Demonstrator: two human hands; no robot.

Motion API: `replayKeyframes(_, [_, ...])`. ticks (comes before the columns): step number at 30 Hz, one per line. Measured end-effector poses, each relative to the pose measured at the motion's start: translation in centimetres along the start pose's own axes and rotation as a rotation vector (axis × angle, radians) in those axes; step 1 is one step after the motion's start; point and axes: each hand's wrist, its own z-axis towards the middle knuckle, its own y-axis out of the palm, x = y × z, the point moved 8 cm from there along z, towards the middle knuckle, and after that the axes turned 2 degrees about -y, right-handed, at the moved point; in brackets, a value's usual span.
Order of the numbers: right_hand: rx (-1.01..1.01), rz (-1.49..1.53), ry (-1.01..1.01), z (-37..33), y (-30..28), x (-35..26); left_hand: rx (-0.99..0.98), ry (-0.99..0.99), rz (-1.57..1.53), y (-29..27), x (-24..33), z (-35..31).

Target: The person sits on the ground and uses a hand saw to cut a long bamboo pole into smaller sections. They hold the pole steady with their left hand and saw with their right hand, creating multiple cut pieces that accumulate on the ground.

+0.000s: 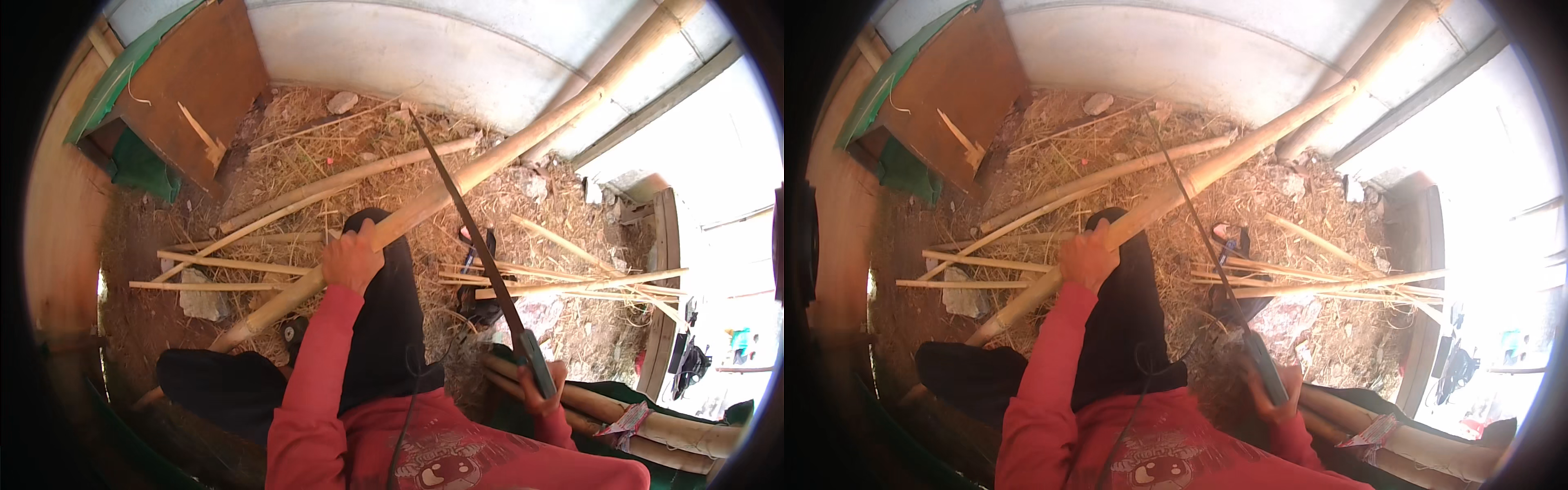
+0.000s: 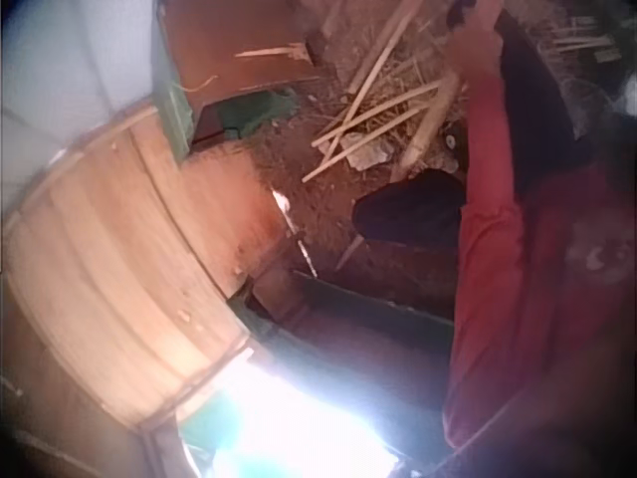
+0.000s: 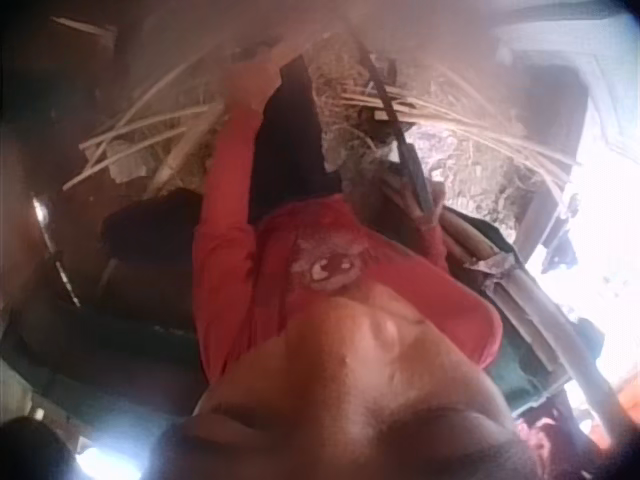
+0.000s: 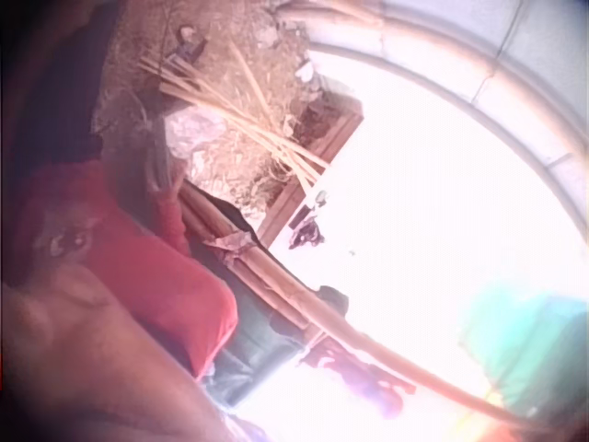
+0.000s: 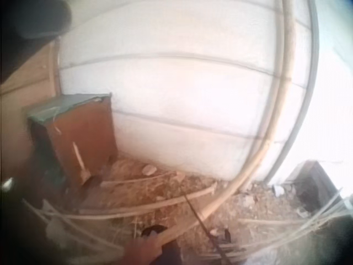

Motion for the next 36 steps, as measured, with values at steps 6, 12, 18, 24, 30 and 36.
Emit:
replayKeyframes(6, [-0.055, -0.411, -0.108, 1.4, 2.7, -3.1, -0.13, -0.032, -0.034, -0.4, -1.2, -2.1])
replayKeyframes(12, [-0.038, -0.132, -0.015, 0.7, 1.8, -2.0, -0.165, -0.052, -0.113, 0.0, -1.2, -0.6])
replayKeyframes(18, [0.048, -0.169, -0.078, 0.7, 1.4, -1.2, -0.237, -0.054, -0.142, -0.4, -1.8, -1.3])
replayKeyframes(24, [0.075, -0.098, -0.061, -0.6, 0.9, -3.0, -0.197, -0.052, -0.192, -0.5, -1.4, -0.3])
replayKeyframes(30, [0.001, -0.229, -0.064, -2.6, -1.4, -3.5, -0.208, -0.045, -0.149, -0.4, -2.5, 0.2])
replayKeyframes(36, [0.005, 0.016, 0.282, 2.2, 2.4, -1.4, -0.215, -0.047, -0.174, -0.1, -0.8, -0.3])
